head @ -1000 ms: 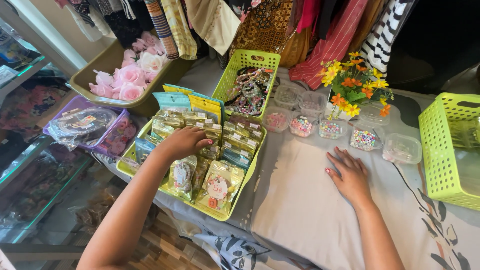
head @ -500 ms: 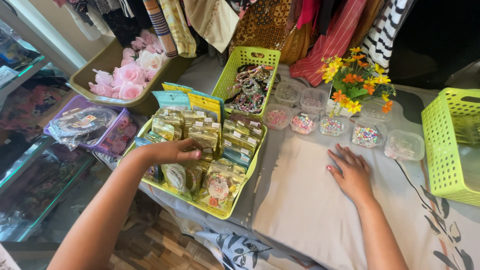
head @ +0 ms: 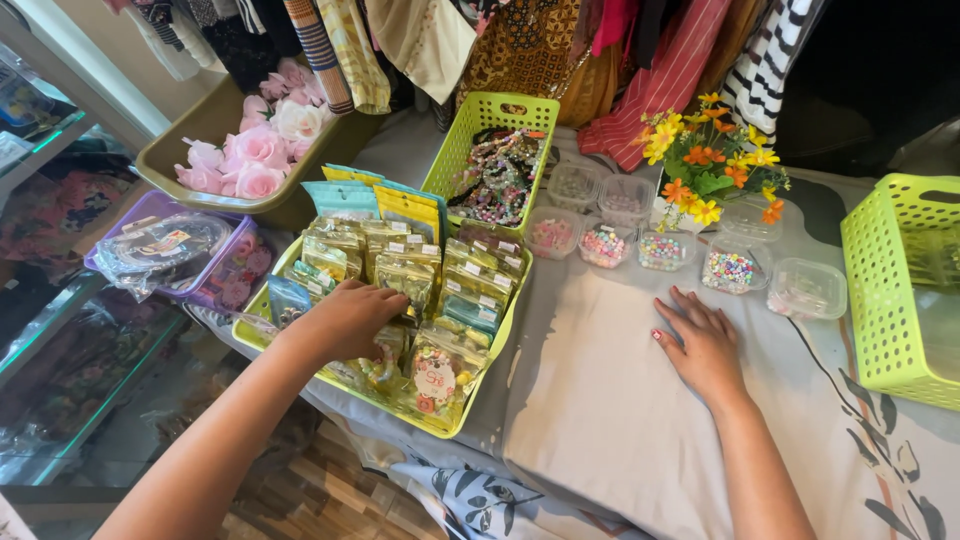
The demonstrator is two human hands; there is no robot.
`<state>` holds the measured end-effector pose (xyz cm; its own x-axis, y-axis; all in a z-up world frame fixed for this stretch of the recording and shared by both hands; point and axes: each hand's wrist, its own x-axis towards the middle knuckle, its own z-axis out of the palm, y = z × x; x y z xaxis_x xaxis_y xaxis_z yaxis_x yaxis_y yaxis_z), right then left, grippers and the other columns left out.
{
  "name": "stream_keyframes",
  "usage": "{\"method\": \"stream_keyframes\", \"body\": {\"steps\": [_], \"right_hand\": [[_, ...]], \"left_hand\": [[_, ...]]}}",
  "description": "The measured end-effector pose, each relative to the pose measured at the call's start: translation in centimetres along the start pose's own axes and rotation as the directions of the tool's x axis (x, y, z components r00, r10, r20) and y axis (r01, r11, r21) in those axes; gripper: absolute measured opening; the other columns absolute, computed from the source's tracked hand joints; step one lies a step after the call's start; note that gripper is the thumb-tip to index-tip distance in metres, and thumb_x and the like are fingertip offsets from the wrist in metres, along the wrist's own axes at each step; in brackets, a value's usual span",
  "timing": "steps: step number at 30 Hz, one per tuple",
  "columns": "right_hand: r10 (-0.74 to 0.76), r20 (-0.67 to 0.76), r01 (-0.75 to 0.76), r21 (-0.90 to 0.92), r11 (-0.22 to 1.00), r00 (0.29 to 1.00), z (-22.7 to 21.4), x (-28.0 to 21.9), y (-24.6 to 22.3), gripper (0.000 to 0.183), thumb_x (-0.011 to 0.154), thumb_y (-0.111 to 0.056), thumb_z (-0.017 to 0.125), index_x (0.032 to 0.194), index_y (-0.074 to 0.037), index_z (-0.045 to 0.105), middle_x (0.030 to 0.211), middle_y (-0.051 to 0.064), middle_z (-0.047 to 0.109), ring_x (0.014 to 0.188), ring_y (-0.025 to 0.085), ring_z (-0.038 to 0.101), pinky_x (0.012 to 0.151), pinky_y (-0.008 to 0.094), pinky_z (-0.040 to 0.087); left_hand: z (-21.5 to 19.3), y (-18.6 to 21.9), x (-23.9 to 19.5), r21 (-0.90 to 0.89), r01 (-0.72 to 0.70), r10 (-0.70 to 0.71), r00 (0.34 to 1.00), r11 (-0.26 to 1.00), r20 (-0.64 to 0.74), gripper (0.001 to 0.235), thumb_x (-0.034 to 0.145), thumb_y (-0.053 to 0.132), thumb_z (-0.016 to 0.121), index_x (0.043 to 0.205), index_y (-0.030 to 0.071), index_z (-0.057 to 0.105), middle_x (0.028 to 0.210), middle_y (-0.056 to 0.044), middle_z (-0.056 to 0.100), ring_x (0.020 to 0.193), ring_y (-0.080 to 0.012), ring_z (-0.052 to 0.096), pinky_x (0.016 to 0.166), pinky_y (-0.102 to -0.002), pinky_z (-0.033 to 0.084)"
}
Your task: Packaging bracelets, beads, and other accessories into small decorative metallic bags.
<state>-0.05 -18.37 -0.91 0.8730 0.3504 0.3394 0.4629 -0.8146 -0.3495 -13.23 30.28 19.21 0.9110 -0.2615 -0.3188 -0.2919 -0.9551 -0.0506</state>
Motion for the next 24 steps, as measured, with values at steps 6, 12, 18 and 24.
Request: {"method": "stream_keyframes", "body": {"steps": [6, 12, 18, 24], "right_hand": [[-0.008, 0.002, 0.008, 0.012, 1.0, 1.0, 0.0, 0.0, 0.0, 0.052, 0.09, -0.036, 0.066, 0.141, -0.028, 0.06, 0.161, -0.001, 0.044, 0.15, 0.023, 0.035, 0.122, 0.051, 0.022], [-0.004, -0.001, 0.004, 0.01, 1.0, 1.0, 0.0, 0.0, 0.1, 0.052, 0.089, -0.036, 0.067, 0.14, -0.029, 0.061, 0.16, -0.001, 0.044, 0.15, 0.022, 0.036, 0.121, 0.051, 0.022], [0.001, 0.0, -0.001, 0.017, 1.0, 1.0, -0.1, 0.0, -0.1, 0.053, 0.089, -0.036, 0.067, 0.14, -0.028, 0.061, 0.16, -0.001, 0.044, 0.149, 0.022, 0.036, 0.121, 0.051, 0.023], [0.007, 0.008, -0.007, 0.019, 1.0, 1.0, -0.5, 0.1, -0.6, 0.052, 0.089, -0.034, 0.067, 0.14, -0.028, 0.061, 0.16, -0.001, 0.044, 0.15, 0.023, 0.036, 0.121, 0.051, 0.022]], "left_hand": [[1.0, -1.0, 0.4, 0.045, -0.001, 0.009, 0.984, 0.999, -0.179, 0.076, 0.066, 0.032, 0.092, 0.128, 0.013, 0.053, 0.122, -0.005, 0.063, 0.125, -0.0275, 0.056, 0.113, -0.049, 0.034], [-0.4, -0.6, 0.4, -0.107, 0.059, -0.077, 0.981, 0.993, -0.178, 0.11, 0.058, 0.04, 0.095, 0.153, 0.022, 0.041, 0.145, -0.008, 0.05, 0.137, -0.0347, 0.044, 0.113, -0.05, 0.031], [-0.3, -2.8, -2.8, -0.349, -0.012, -0.095, 0.953, 0.937, -0.286, 0.1, 0.069, 0.045, 0.091, 0.15, 0.02, 0.04, 0.152, -0.011, 0.043, 0.138, -0.0373, 0.044, 0.112, -0.049, 0.038], [-0.3, -3.7, -6.9, -0.355, 0.224, -0.207, 0.974, 0.907, 0.086, 0.094, 0.061, 0.026, 0.095, 0.145, 0.035, 0.052, 0.161, 0.002, 0.038, 0.139, -0.0277, 0.044, 0.108, -0.043, 0.044]]}}
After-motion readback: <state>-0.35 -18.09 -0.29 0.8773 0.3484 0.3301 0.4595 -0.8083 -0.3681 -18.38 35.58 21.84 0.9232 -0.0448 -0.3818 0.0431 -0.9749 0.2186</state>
